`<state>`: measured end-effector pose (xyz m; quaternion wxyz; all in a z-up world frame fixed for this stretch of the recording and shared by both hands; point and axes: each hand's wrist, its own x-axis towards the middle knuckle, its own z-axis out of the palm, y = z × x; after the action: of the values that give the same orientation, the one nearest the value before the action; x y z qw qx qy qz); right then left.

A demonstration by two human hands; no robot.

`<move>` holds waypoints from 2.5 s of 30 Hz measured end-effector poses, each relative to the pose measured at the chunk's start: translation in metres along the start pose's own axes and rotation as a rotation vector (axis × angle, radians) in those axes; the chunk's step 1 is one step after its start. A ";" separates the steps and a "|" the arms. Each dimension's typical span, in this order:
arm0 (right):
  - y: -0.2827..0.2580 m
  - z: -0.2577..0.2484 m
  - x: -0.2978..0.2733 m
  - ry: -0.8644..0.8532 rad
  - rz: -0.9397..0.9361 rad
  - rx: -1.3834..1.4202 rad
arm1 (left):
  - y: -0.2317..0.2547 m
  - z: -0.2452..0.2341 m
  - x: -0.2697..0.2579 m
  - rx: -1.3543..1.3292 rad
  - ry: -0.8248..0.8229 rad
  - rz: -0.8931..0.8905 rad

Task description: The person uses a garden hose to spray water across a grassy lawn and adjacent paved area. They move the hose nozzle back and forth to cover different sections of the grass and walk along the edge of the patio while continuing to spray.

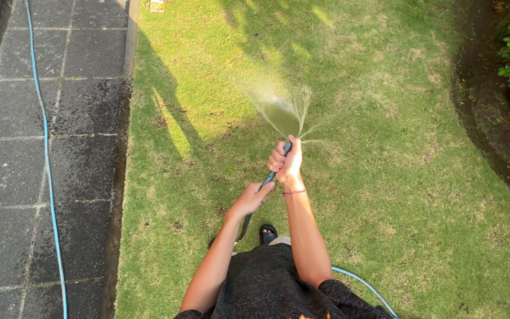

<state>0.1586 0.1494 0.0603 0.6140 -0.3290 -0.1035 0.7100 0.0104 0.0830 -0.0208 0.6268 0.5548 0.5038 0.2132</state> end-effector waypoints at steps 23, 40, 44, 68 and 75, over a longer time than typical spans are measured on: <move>0.118 0.079 0.030 -0.135 0.287 -0.050 | -0.056 -0.097 -0.063 -0.186 0.238 -0.004; 0.242 0.115 0.054 -0.197 0.609 -0.081 | -0.107 -0.165 -0.131 -0.337 0.360 -0.088; 0.254 0.131 0.046 -0.213 0.603 -0.108 | -0.104 -0.176 -0.145 -0.322 0.393 -0.092; 0.348 0.186 0.031 -0.272 0.744 -0.169 | -0.122 -0.228 -0.219 -0.440 0.478 -0.090; 0.368 0.176 0.037 -0.259 0.868 -0.101 | -0.124 -0.234 -0.232 -0.358 0.481 -0.162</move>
<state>-0.2430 0.1469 -0.0209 0.2249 -0.2800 -0.0667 0.9309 -0.3221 -0.0329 -0.0132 0.5924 0.3273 0.6345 0.3733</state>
